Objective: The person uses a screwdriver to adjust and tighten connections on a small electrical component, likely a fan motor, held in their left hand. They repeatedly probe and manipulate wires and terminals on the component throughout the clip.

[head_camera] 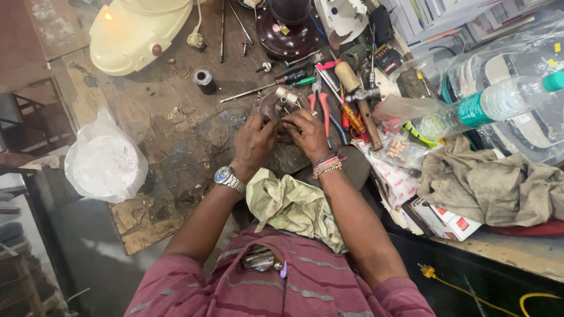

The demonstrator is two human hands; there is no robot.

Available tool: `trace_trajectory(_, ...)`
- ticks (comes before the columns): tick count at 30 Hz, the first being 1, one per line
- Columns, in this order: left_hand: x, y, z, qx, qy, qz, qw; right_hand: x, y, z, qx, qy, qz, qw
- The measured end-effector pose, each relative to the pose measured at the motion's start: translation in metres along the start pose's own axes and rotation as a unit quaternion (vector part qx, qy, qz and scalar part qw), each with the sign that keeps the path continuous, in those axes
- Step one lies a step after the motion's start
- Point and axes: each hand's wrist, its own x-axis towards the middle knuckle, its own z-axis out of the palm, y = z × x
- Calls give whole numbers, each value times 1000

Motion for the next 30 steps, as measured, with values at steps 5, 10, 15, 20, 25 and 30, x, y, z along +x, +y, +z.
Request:
trace_trajectory(5, 1, -2, 5, -12, 18, -29, 999, -1, 2, 1, -15, -3, 6, 1000)
trace_trajectory(10, -6, -4, 12, -33, 41, -61, 997, -4, 8, 3, -9, 5, -12, 1000)
trace_trajectory(15, 0, -3, 8, -41, 44, -12, 998, 0, 3, 2, 13, 10, -9, 1000)
trace_trajectory(20, 3, -3, 9, -16, 28, 10, 999, 0, -3, 0, 19, 6, 4, 1000)
trace_trajectory(25, 2, -3, 13, 2, 42, 8, 999, 2, -7, -2, 7, 4, 11, 1000)
trace_trajectory(30, 7, -3, 27, -17, 74, -15, 997, 0, -6, -1, 16, 4, 11, 1000)
